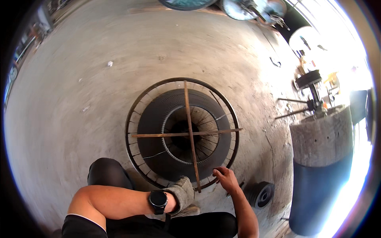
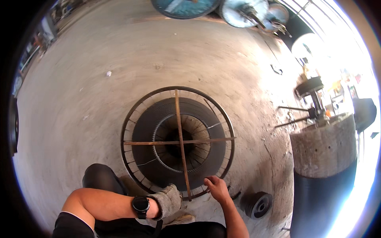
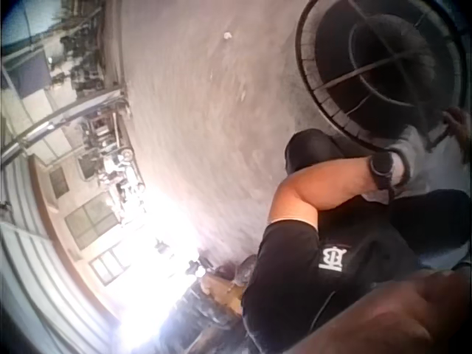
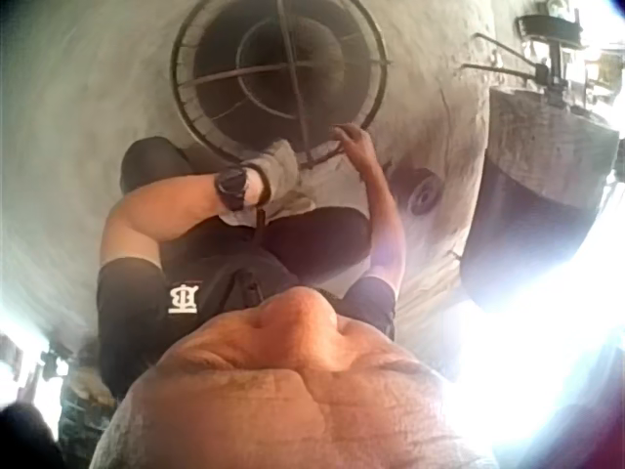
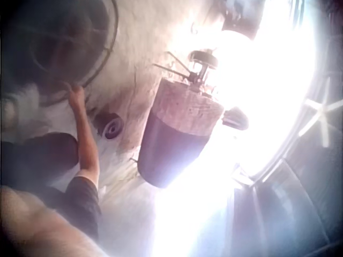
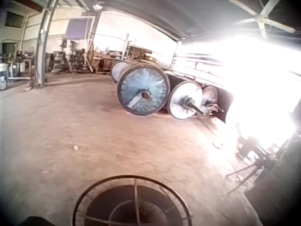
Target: The person assembles a fan cage by placing wooden sticks across the frame and securing them with pliers. They then move to a large spool and use pliers to manipulate a wire or cable attached to it.
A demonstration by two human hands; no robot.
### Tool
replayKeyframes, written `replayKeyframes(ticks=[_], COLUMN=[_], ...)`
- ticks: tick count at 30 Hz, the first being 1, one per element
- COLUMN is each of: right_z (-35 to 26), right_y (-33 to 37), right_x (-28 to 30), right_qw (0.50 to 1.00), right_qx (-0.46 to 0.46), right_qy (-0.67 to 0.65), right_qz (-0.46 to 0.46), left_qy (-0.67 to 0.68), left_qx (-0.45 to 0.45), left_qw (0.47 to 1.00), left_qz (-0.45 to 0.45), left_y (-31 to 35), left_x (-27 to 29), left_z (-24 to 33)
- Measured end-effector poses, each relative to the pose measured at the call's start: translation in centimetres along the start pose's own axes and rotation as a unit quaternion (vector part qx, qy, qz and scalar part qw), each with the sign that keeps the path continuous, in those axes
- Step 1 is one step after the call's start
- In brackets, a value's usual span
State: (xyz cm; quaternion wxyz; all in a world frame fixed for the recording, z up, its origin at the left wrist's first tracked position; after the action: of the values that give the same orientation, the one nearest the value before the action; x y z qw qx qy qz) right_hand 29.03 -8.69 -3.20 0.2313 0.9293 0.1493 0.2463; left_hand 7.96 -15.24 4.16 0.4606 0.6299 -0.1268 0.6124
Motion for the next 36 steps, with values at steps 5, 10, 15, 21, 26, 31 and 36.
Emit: replayKeyframes(ticks=[5, 10, 15, 21, 26, 31, 36], right_z=[5.9, 12.4, 17.6, 20.1, 21.5, 23.2, 24.5], right_y=[4.4, 11.5, 16.2, 15.7, 15.5, 17.0, 20.5], right_x=[4.6, 10.6, 14.9, 16.4, 17.7, 18.9, 19.0], right_qw=[0.943, 0.809, 0.778, 0.819, 0.855, 0.879, 0.896], right_qx=[0.104, 0.055, -0.145, -0.202, -0.199, -0.098, -0.064], right_qy=[0.242, 0.394, 0.403, 0.380, 0.332, 0.244, -0.008], right_qz=[0.202, 0.433, 0.460, 0.379, 0.345, 0.398, 0.440], left_qy=[0.006, -0.030, -0.047, -0.034, 0.005, 0.101, 0.232], left_qx=[-0.057, -0.067, -0.061, -0.039, -0.029, 0.034, 0.173], left_qw=[0.997, 0.997, 0.996, 0.997, 0.997, 0.994, 0.954], left_qz=[0.042, -0.030, -0.055, -0.062, -0.075, -0.015, 0.082], left_y=[0.5, 0.7, 0.0, -0.4, -1.0, 0.4, 5.1], left_x=[1.5, 1.7, 1.7, 1.6, 2.8, 7.0, 9.8], left_z=[-0.5, -1.2, -0.9, -0.3, 0.4, -3.3, -9.3])
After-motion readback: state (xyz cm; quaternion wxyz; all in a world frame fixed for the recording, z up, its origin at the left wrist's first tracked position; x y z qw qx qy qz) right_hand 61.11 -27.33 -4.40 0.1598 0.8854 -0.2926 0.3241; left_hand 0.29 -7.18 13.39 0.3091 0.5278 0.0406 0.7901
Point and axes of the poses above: each hand's wrist, its own y-axis away from the middle knuckle, its own x-axis out of the back of the hand, z = x × y, the point moved 4 cm from there along -y, towards the middle knuckle, and after that the axes turned 11 degrees about x, right-handed, at the moved point
